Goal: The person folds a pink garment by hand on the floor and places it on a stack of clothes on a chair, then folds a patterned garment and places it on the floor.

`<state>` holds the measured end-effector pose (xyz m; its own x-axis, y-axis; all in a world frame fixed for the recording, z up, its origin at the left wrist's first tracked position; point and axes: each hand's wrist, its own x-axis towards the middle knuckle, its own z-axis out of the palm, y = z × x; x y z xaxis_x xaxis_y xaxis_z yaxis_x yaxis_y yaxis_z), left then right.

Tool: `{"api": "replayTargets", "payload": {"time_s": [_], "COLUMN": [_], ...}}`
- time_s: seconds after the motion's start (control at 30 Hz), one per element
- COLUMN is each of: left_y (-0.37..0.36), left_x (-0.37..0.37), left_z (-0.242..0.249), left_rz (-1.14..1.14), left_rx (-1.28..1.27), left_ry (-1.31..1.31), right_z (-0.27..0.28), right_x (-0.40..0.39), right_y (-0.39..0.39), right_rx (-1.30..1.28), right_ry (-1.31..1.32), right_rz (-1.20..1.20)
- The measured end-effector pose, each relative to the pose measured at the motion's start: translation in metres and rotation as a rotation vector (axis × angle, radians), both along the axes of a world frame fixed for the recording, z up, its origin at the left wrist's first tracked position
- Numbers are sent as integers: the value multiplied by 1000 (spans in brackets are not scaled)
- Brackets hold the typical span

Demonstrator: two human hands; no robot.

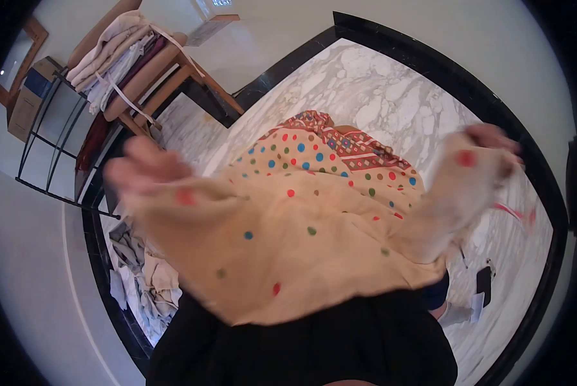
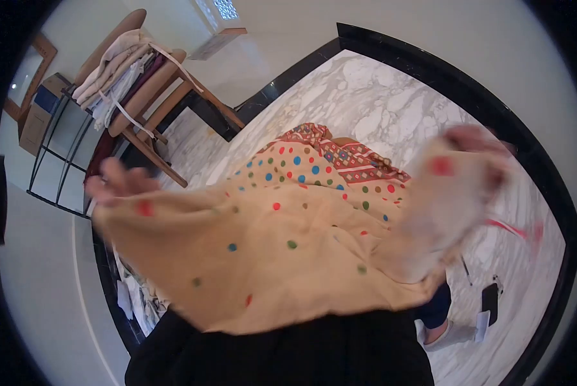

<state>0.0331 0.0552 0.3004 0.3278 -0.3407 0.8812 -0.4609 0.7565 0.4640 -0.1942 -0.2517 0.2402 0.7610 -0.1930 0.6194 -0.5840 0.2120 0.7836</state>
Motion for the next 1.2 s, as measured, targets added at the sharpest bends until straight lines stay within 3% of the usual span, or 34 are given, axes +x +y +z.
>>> {"api": "replayTargets", "payload": {"time_s": [0.03,0.07,0.13,0.17,0.3,0.4,0.5,0.6,0.7,0.73,0.8,0.87,0.93,1.0,1.07,1.2], "left_y": [-17,-33,-54,-56,-66,-72,-81,-94,-103,-102,-94,-74,-64,-63,-72,-89], "left_x": [-12,-23,-38,-37,-37,-33,-22,-8,8,13,25,31,30,26,23,4], "left_z": [-14,-22,-26,-27,-28,-37,-63,-109,-179,-213,-287,-362,-397,-403,-381,-338], "left_rz": [19,186,293,236,32,-14,-66,-92,-56,-15,39,69,59,79,129,17], "left_rx": [66,103,251,325,524,647,757,946,1251,1355,1460,1465,1470,1471,1471,1449], "left_ry": [-48,-112,-194,-200,-76,83,254,334,271,212,69,-95,-3,5,-74,-159], "right_z": [-14,-25,-29,-21,-36,-31,-37,-36,-38,-39,-47,-57,-69,-80,-88,-102], "right_x": [34,61,95,99,116,107,111,105,90,80,62,37,15,-4,-18,-36], "right_y": [31,46,76,86,75,78,67,55,28,20,4,-6,-9,-9,-7,5], "right_rx": [-236,-531,-1160,-1507,-1474,-1601,-1646,-1712,-1682,-1665,-1401,-1258,-1162,-1101,-1069,-1020], "right_ry": [252,517,859,902,434,600,684,840,1188,1438,1768,1913,2019,2098,2154,2214], "right_rz": [-406,-773,-1502,-1865,-1808,-1750,-1932,-2001,-2239,-2197,-2220,-2211,-2193,-2180,-2166,-2156]}}
